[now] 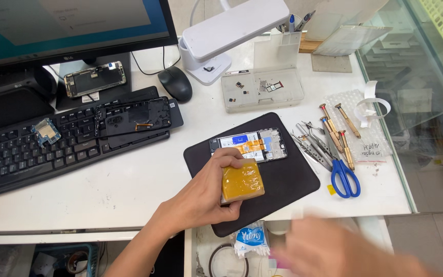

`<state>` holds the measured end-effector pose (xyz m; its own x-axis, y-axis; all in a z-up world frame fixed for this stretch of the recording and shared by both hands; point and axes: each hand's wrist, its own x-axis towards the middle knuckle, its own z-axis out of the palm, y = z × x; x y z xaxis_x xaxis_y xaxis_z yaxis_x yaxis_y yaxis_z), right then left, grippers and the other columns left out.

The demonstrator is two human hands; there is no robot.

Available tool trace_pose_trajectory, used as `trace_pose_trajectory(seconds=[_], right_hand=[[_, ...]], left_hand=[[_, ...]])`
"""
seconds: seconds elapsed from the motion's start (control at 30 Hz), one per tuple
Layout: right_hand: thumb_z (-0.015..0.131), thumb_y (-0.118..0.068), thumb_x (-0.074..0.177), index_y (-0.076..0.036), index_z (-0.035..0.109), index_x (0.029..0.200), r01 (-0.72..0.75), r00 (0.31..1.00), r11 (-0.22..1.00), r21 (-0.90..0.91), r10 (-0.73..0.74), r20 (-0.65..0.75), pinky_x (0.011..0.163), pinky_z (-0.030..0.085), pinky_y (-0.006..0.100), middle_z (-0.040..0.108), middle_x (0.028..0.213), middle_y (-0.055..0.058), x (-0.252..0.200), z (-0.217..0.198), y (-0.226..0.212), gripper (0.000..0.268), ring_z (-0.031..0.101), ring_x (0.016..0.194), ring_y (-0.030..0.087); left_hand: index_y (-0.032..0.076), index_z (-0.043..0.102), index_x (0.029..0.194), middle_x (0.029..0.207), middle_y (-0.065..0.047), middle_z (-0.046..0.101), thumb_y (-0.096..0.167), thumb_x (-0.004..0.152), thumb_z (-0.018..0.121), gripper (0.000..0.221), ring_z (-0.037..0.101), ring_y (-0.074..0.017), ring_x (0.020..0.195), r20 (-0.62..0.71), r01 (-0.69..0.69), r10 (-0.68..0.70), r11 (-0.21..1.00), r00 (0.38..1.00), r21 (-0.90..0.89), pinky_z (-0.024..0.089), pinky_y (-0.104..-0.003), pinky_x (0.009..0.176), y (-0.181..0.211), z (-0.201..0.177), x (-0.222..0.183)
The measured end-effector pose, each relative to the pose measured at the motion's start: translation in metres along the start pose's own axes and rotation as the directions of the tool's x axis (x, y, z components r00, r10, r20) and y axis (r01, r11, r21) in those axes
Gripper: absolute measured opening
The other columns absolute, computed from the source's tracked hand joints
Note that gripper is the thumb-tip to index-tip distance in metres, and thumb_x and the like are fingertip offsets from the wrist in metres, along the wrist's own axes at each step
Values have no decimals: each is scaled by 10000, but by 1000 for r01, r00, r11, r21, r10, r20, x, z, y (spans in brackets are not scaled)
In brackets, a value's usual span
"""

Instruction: The person opens a small cardboard package using scissors and a metal tool, removes a small electronic component, and installs it into a disassembled mobile phone. The person then connects a ribbon cable to the motherboard.

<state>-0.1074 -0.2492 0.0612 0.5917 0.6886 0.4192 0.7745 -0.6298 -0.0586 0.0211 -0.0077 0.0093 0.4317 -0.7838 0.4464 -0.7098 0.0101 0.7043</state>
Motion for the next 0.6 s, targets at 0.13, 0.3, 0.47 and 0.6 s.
trace_pose_trajectory(seconds=[0.13, 0.3, 0.47, 0.6], right_hand=[[669, -150, 809, -48, 634, 894, -124, 991, 992, 19, 123, 58, 700, 462, 367, 523, 806, 46, -53, 52, -34, 137, 545, 805, 210], [654, -186, 854, -74, 636, 890, -252, 952, 963, -91, 264, 155, 741, 495, 367, 557, 834, 53, -114, 108, -60, 119, 580, 849, 206], [639, -221, 899, -99, 639, 887, -255, 954, 954, -156, 275, 121, 783, 528, 367, 591, 862, 60, -148, 153, -102, 123, 615, 892, 202], [691, -316, 940, -53, 680, 920, -399, 899, 917, 16, 387, 205, 779, 540, 396, 611, 836, 87, -147, 135, -92, 264, 622, 867, 224]], left_hand=[[33, 321, 1314, 1385, -248, 459, 45, 733, 825, 769, 559, -409, 1250, 14, 15, -15, 1000, 1000, -3, 496, -442, 1068, -9, 2, -7], [46, 325, 1309, 1383, -230, 450, 51, 721, 819, 768, 565, -393, 1237, 11, 38, -38, 999, 999, -9, 500, -433, 1052, -10, 4, -5], [45, 321, 1302, 1369, -215, 445, 52, 711, 818, 772, 565, -374, 1230, 20, 65, -64, 998, 998, -13, 508, -429, 1044, -12, 5, -6], [55, 329, 1298, 1354, -200, 456, 45, 696, 808, 770, 571, -366, 1219, 24, 83, -83, 996, 996, -11, 519, -428, 1036, -8, 6, -7]])
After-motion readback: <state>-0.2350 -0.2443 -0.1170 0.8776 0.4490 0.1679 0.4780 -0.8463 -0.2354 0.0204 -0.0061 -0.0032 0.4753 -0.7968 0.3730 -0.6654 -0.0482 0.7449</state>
